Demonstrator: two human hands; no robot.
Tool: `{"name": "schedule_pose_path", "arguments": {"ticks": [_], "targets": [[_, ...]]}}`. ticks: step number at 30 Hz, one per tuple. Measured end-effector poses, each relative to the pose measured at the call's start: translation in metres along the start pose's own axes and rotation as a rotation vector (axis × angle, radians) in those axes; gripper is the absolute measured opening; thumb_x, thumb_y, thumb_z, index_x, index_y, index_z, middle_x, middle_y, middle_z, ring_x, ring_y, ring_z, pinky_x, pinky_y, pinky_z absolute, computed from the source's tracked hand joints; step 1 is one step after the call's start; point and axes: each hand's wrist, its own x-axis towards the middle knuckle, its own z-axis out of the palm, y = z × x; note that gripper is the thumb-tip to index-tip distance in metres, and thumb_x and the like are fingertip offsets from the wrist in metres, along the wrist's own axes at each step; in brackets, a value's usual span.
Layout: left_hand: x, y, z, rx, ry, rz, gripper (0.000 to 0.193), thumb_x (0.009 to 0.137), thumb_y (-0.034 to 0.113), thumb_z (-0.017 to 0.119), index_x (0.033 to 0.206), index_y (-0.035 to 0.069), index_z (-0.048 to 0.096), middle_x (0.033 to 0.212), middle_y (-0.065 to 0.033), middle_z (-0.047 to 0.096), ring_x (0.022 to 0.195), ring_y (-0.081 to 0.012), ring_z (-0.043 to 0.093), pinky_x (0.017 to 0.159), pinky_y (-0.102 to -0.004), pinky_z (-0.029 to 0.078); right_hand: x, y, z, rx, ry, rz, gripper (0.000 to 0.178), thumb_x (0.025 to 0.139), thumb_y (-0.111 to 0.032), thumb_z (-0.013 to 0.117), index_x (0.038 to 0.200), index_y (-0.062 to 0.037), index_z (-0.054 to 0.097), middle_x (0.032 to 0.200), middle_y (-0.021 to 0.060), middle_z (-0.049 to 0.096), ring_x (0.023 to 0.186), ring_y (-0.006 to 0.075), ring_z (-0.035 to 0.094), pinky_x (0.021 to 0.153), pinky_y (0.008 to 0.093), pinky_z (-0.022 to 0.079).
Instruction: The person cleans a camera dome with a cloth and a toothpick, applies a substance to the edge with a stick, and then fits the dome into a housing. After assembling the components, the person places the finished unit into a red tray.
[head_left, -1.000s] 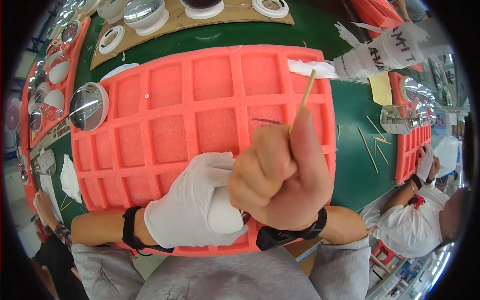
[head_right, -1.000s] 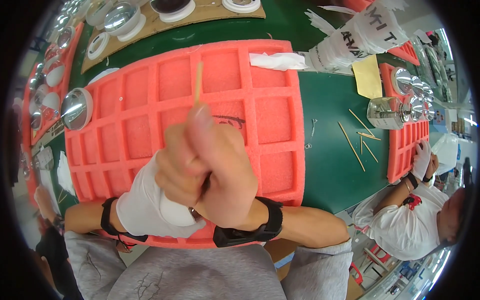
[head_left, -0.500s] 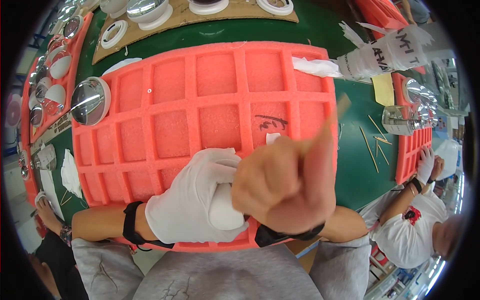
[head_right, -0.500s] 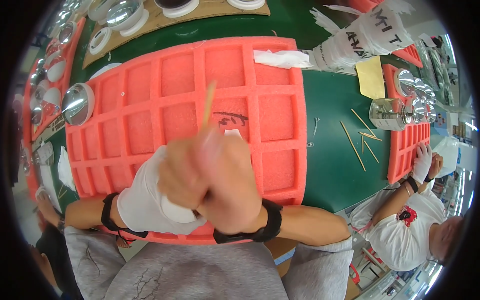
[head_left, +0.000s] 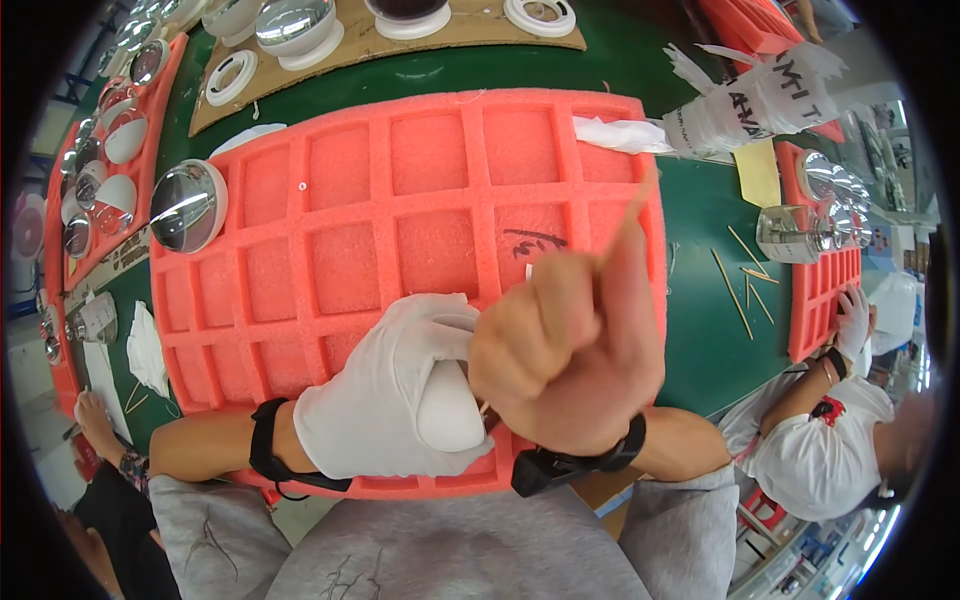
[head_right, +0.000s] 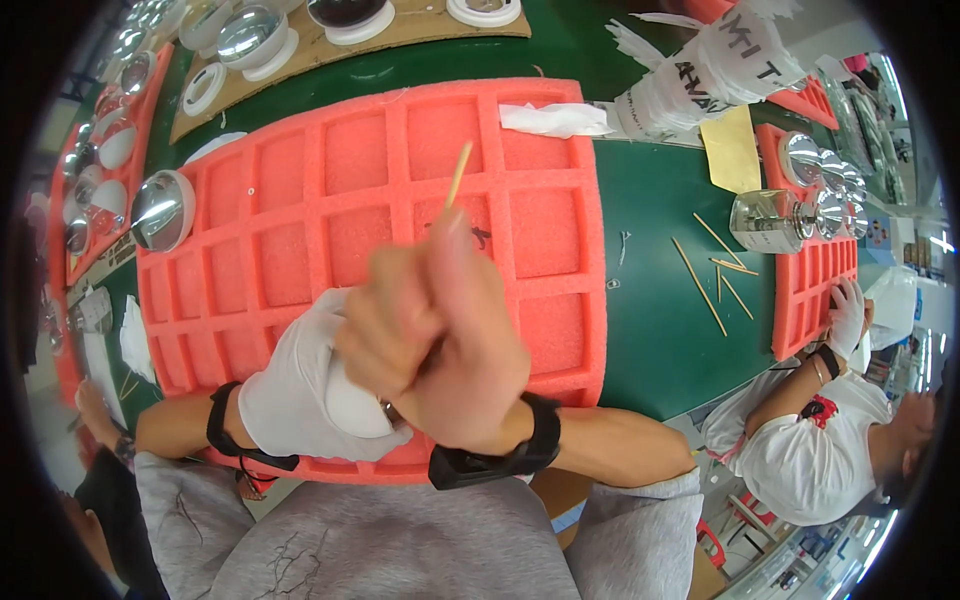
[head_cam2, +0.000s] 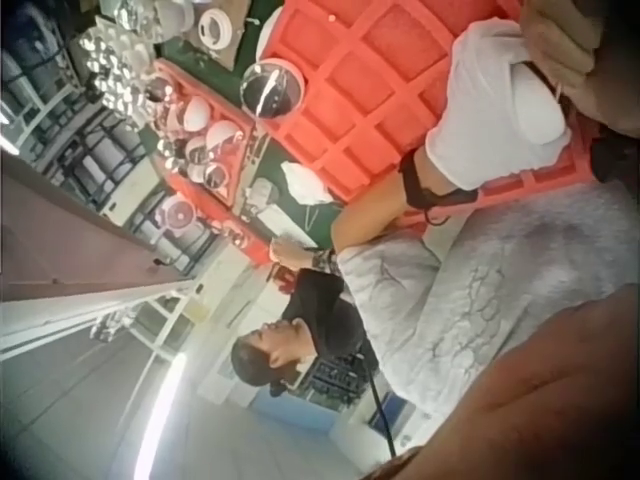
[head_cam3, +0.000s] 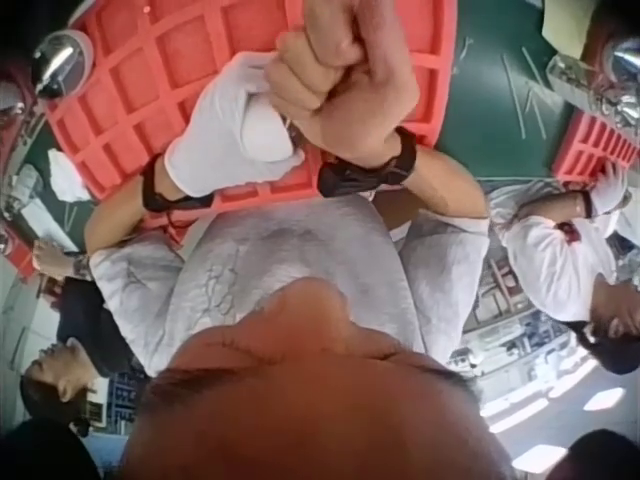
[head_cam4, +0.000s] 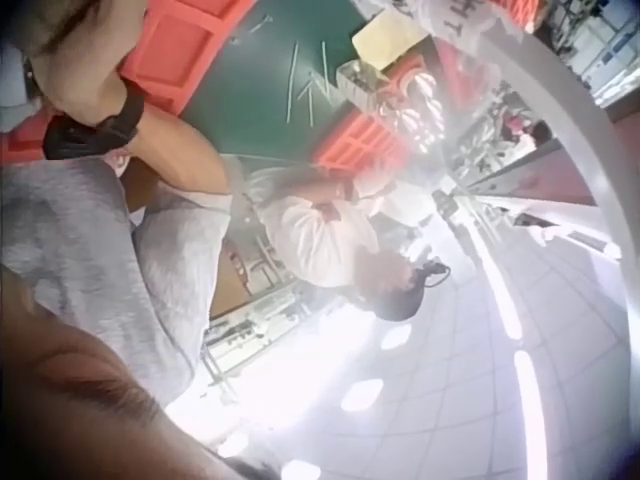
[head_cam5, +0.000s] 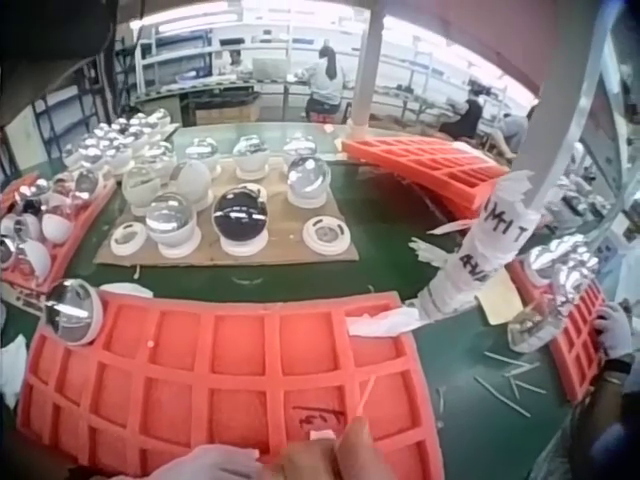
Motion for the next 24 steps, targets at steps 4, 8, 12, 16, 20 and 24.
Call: {"name": "schedule_pose_path", "arguments": {"ticks": [4,8,12,16,20,24], "targets": [[-0.001,-0.001,-0.001,0.009,0.033,-0.015,0.061,0.062,0.01,0.086,0.116,0.009,0.057,0.111,-0.0128,0.066,0.1,-0.0367,0.061,0.091,-0.0448,0.048,0.005,0.0,-0.003,0.189,0.176,0.065,0.063,0.11,-0.056,0.023,0.067,-0.0119,0.033,0.055,-0.0044,0.022,0.044,0.0115,0.016,0.041,0.0272,0.017],[0.004,-0.002,-0.004,0.009,-0.037,-0.008,0.057,0.063,0.011,0.085,0.113,0.008,0.059,0.111,-0.0126,0.066,0.102,-0.0365,0.061,0.093,-0.0444,0.048,-0.006,0.016,0.012,-0.177,0.118,-0.254,0.061,0.111,-0.055,0.021,0.068,-0.0129,0.028,0.055,-0.0044,0.022,0.045,0.0114,0.016,0.041,0.0288,0.014],[0.004,0.005,-0.002,-0.097,-0.069,-0.088,0.05,0.062,0.012,0.085,0.107,0.007,0.062,0.108,-0.0121,0.067,0.102,-0.0361,0.061,0.094,-0.044,0.048,-0.009,0.007,0.005,-0.655,-0.096,-0.329,0.058,0.112,-0.053,0.02,0.071,-0.0124,0.031,0.055,-0.0045,0.021,0.046,0.011,0.015,0.041,0.0292,0.014],[0.007,0.009,-0.003,-0.108,0.052,-0.135,0.043,0.062,0.012,0.084,0.099,0.007,0.065,0.102,-0.0118,0.068,0.096,-0.0361,0.062,0.09,-0.0433,0.049,0.007,-0.003,-0.005,0.228,0.177,0.031,0.059,0.112,-0.05,0.029,0.067,-0.0114,0.034,0.053,-0.0038,0.026,0.043,0.011,0.023,0.04,0.0273,0.018],[0.01,0.008,-0.005,-0.05,-0.012,-0.079,0.038,0.061,0.012,0.083,0.094,0.007,0.066,0.096,-0.0121,0.067,0.092,-0.0369,0.062,0.087,-0.0426,0.049,0.002,0.001,0.002,0.107,0.116,0.01,0.061,0.111,-0.051,0.031,0.064,-0.0117,0.031,0.051,-0.0038,0.027,0.042,0.0112,0.024,0.039,0.0273,0.017],[0.014,0.005,-0.008,-0.074,-0.061,-0.075,0.037,0.06,0.013,0.083,0.093,0.007,0.066,0.094,-0.0125,0.067,0.09,-0.0378,0.062,0.085,-0.0421,0.05,-0.008,0.006,0.008,-0.677,-0.076,-0.261,0.061,0.111,-0.053,0.027,0.066,-0.0125,0.026,0.052,-0.0044,0.022,0.044,0.0116,0.019,0.041,0.029,0.015]]}}
